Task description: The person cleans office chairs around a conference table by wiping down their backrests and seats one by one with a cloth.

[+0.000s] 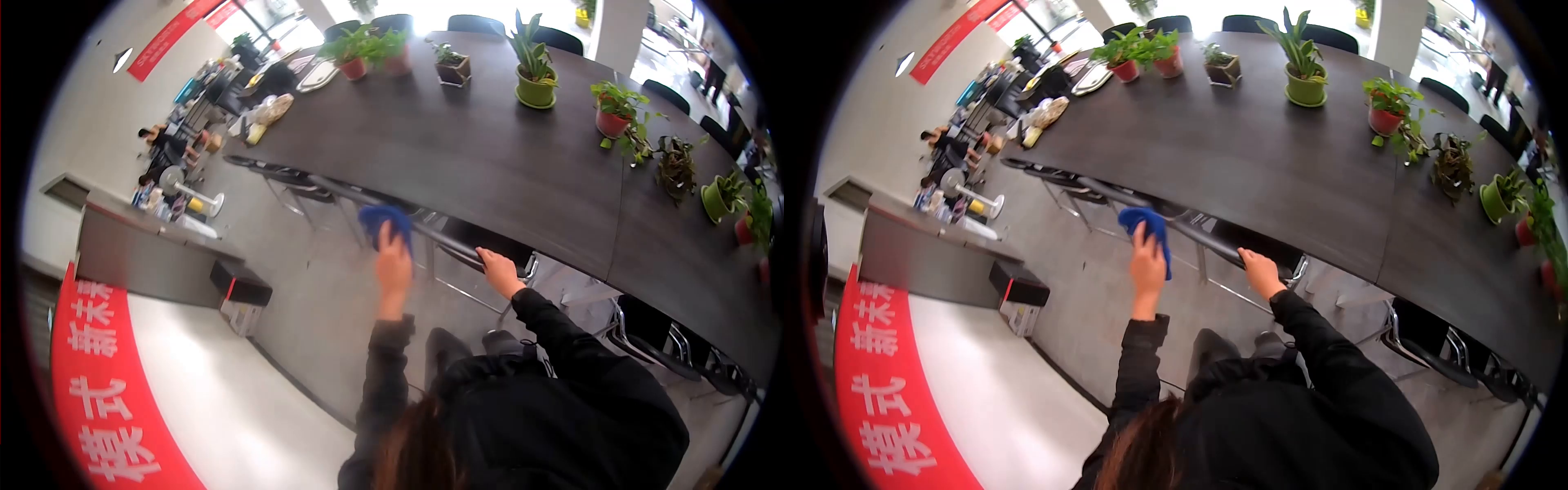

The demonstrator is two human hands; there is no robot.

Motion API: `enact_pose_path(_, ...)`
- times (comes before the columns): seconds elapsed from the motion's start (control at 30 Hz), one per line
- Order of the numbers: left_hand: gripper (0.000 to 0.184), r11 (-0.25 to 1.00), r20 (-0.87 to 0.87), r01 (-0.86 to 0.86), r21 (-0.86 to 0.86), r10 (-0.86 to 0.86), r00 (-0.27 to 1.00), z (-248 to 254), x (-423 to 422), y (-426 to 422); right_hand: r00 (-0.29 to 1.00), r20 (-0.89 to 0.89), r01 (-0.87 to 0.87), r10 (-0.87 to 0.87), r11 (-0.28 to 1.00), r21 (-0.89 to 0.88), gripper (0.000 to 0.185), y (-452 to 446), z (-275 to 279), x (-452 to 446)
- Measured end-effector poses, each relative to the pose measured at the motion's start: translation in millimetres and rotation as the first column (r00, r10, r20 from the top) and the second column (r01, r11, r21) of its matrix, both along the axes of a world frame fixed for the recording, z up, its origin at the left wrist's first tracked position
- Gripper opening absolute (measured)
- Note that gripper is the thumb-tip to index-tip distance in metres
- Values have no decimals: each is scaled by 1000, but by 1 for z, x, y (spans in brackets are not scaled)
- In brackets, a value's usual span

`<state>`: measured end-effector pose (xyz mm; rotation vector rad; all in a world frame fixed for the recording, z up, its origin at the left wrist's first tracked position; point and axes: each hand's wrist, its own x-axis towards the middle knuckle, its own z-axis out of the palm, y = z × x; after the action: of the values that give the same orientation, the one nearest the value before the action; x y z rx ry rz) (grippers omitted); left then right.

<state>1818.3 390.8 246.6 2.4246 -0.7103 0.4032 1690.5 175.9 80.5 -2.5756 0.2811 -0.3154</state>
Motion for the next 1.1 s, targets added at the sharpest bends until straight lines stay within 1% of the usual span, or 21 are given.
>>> enact_pose_path(0.07,30,956,-40,223,189,-220,975,-24,29,-35,996,-50,76,-75,997,18,44,3,9,7)
enact_pose_path(0.1,30,945,-50,267,188,-262,964,-47,42,-46,990,-71,126,-125,992,6,42,6,12,9)
enact_pose_path(0.13,30,889,-115,384,248,-366,923,-83,56,-55,979,-95,181,-181,983,-6,39,11,14,9)
enact_pose_path(0.2,31,782,-193,551,289,-516,834,-106,71,-70,953,-139,268,-271,963,-40,38,19,16,12)
enact_pose_path(0.23,31,715,-328,594,368,-498,803,-106,77,-76,936,-167,301,-309,951,-75,37,20,19,14)
enact_pose_path(0.27,32,634,-452,638,437,-459,765,-105,82,-82,929,-115,344,-352,935,-84,37,22,7,16)
enact_pose_path(0.33,32,524,-525,741,419,-526,669,-91,93,-83,892,-146,411,-428,901,-138,36,25,4,20)
enact_pose_path(0.4,36,404,-647,816,413,-501,575,-64,104,-80,850,-201,449,-486,870,-204,34,34,4,26)
enact_pose_path(0.43,42,375,-634,842,388,-554,539,-78,114,-77,834,-163,480,-527,839,-255,29,38,0,27)
enact_pose_path(0.53,53,220,-685,849,480,-511,519,-89,122,-90,733,-159,566,-662,722,-398,21,51,-5,32)
enact_pose_path(0.57,56,169,-700,845,507,-491,518,-89,122,-95,693,-179,599,-699,696,-396,22,55,-6,35)
enact_pose_path(0.63,59,236,-619,791,564,-514,594,-96,118,-93,655,-167,637,-737,658,-403,21,60,-8,40)
enact_pose_path(0.67,62,247,-554,725,643,-504,663,-103,115,-94,658,-166,637,-735,661,-397,20,61,-11,39)
enact_pose_path(0.7,55,189,-590,743,642,-498,636,-108,116,-96,666,-162,635,-729,667,-391,18,61,-14,38)
enact_pose_path(0.77,30,324,-435,726,607,-629,644,-114,108,-82,656,-243,645,-714,698,-311,18,59,-6,39)
enact_pose_path(0.8,13,401,-282,693,599,-705,651,-119,102,-75,670,-266,622,-693,719,-310,14,55,-7,38)
enact_pose_path(0.83,13,407,-281,692,596,-702,655,-125,98,-68,685,-292,594,-667,744,-307,20,55,-11,36)
enact_pose_path(0.9,8,469,-174,663,583,-725,666,-133,94,-60,702,-318,553,-637,769,-320,19,61,-18,31)
enact_pose_path(0.97,6,446,-155,679,583,-759,633,-128,88,-44,753,-311,477,-580,806,-350,15,61,-19,23)
enact_pose_path(1.03,8,419,-134,704,573,-800,585,-126,79,-23,764,-336,474,-550,833,-286,14,79,-20,10)
enact_pose_path(1.1,10,395,-171,708,585,-794,584,-126,68,-5,784,-320,450,-531,842,-296,12,94,-15,-3)
